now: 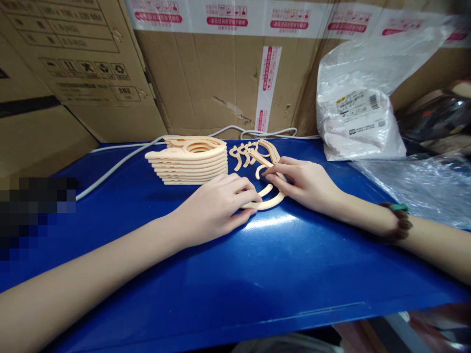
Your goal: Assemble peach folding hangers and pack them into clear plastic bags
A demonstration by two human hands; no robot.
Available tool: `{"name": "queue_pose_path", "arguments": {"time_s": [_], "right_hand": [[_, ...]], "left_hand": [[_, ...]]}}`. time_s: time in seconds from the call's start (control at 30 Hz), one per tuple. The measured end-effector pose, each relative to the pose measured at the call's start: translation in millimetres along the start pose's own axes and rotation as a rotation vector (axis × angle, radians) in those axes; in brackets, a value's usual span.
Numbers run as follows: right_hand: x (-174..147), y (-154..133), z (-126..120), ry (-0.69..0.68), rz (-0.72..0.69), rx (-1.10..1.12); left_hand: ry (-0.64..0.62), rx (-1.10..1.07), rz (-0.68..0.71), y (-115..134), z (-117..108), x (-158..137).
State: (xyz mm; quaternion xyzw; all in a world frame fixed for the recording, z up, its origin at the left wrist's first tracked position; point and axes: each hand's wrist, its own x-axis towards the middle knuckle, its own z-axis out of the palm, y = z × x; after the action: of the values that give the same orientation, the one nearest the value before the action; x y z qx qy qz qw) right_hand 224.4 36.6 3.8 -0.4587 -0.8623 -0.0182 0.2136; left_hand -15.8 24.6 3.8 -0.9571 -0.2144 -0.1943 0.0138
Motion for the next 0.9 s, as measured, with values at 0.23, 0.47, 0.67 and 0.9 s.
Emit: {"name": "queue_pose_path", "arguments": {"time_s": [0.23,0.47,0.67,0.9], "right_hand": [[-0.8,0.8,1.1,0.013,-0.017,0.008],[-0.9,0.6,0.9,0.0,-0.023,0.019],[-0.7,0.5,1.3,-0.007,-0.021,0.021],[-0.6,-0.5,0.7,-0.013,-0.022,0.025]], "left_hand": [[0.037,0.01,0.024,1.5,0.5,-0.4],[0.038,0.071,0.054,0.6,2.3,0.2],[0.028,0.06,0.05,0.6,1.6,-0.5],[0.057,0.078,0.07,1.7,1.9,0.1]]}}
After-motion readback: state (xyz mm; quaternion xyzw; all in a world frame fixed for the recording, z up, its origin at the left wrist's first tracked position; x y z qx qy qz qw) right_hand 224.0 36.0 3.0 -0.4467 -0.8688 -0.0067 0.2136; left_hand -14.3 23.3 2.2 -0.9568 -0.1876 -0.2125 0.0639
